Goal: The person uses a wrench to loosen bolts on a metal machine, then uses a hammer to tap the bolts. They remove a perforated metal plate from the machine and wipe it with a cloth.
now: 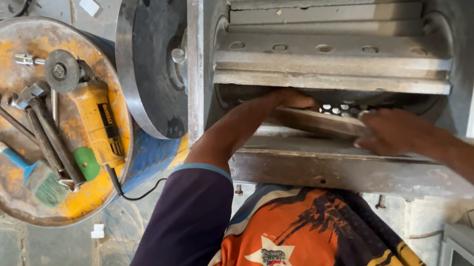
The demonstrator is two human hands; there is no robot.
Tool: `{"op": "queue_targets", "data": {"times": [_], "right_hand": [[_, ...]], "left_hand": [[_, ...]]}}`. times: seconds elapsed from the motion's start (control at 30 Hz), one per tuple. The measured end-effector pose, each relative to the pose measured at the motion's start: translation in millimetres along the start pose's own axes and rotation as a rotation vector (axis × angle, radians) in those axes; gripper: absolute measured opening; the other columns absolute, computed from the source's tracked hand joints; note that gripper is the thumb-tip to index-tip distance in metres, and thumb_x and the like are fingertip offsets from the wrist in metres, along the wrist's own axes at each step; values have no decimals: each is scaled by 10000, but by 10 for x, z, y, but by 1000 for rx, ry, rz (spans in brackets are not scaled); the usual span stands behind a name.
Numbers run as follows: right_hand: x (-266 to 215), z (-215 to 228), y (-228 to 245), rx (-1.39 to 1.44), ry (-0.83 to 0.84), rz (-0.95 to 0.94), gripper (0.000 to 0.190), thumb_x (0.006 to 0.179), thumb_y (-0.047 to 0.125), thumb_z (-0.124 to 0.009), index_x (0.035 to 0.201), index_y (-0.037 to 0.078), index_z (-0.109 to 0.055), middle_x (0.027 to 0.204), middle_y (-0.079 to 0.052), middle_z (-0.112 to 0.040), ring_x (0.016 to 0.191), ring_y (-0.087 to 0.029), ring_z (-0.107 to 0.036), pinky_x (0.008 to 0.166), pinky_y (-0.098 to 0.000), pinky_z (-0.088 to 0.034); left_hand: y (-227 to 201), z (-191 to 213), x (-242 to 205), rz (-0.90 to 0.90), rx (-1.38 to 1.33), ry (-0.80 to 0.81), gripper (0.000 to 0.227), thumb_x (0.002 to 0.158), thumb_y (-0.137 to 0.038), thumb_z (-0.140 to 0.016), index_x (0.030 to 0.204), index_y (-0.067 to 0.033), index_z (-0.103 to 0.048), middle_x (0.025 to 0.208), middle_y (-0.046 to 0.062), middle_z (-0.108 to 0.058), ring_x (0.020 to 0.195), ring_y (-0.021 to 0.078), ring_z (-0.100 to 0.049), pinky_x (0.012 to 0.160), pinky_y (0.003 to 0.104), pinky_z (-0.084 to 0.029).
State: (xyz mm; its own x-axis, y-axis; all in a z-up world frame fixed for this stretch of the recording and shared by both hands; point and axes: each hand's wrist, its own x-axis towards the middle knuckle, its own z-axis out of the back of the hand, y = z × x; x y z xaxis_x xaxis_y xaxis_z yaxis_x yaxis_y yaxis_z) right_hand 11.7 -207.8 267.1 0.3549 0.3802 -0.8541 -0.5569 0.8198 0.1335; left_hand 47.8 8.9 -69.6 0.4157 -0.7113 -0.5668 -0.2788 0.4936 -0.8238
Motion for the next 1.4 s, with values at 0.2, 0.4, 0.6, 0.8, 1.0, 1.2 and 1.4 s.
{"op": "queue_targets", "data": {"times": [0.2,0.4,0.6,0.8,1.0,1.2,1.4], "right_hand": [[-714,52,-39,-72,88,-184,563,939,571,-565,1278,123,-588,849,-89,-734,650,-207,-729,652,-380,-628],[-1150,-125,-303,-131,53,-273,619,917,586,-564,1363,156,-547,1053,-117,-750,764,-217,-788,746,-378,-681],[-1317,-455,-711,-256,-214,-156,653,871,579,-648,1353,142,-598,1089,-109,-780,746,-206,-790,701,-376,-658],[-1563,-932,-599,72,-137,-387,576,899,456,-671,1364,122,-609,966,-127,-769,674,-212,-741,622,-364,-624],[-1787,-1142,-372,316,-125,-509,509,928,334,-694,1374,101,-620,844,-144,-758,602,-218,-693,543,-352,-591],[-2069,-1539,-296,470,-243,-450,506,934,287,-722,1402,113,-638,777,-147,-730,561,-219,-639,483,-360,-560],[-2168,-1970,33,829,-464,-408,480,976,242,-720,1424,82,-652,786,-217,-696,494,-268,-615,439,-424,-525]], "left_hand": [[14,-16,-1,-14,25,66,480,944,-457,-529,1300,-158,-652,1195,64,-691,1058,208,-634,908,385,-494],[-60,-40,16,-25,66,117,460,914,-441,-579,1260,-153,-669,1140,56,-697,1004,203,-637,855,388,-507],[-123,-56,-17,-50,93,103,441,884,-425,-628,1221,-147,-686,1086,49,-703,950,198,-639,802,391,-520],[-77,-162,-110,-45,121,47,424,854,-409,-678,1182,-142,-702,1032,41,-709,896,193,-642,749,394,-533],[-18,-80,-262,2,202,18,409,824,-393,-728,1142,-136,-719,978,34,-715,841,188,-645,696,397,-546],[-201,-255,-127,42,320,44,398,794,-377,-777,1103,-130,-736,924,26,-721,787,183,-647,643,399,-559],[-267,-384,-176,-84,694,5,455,828,-405,-823,1141,-87,-735,995,100,-742,864,243,-689,728,426,-551]]}}
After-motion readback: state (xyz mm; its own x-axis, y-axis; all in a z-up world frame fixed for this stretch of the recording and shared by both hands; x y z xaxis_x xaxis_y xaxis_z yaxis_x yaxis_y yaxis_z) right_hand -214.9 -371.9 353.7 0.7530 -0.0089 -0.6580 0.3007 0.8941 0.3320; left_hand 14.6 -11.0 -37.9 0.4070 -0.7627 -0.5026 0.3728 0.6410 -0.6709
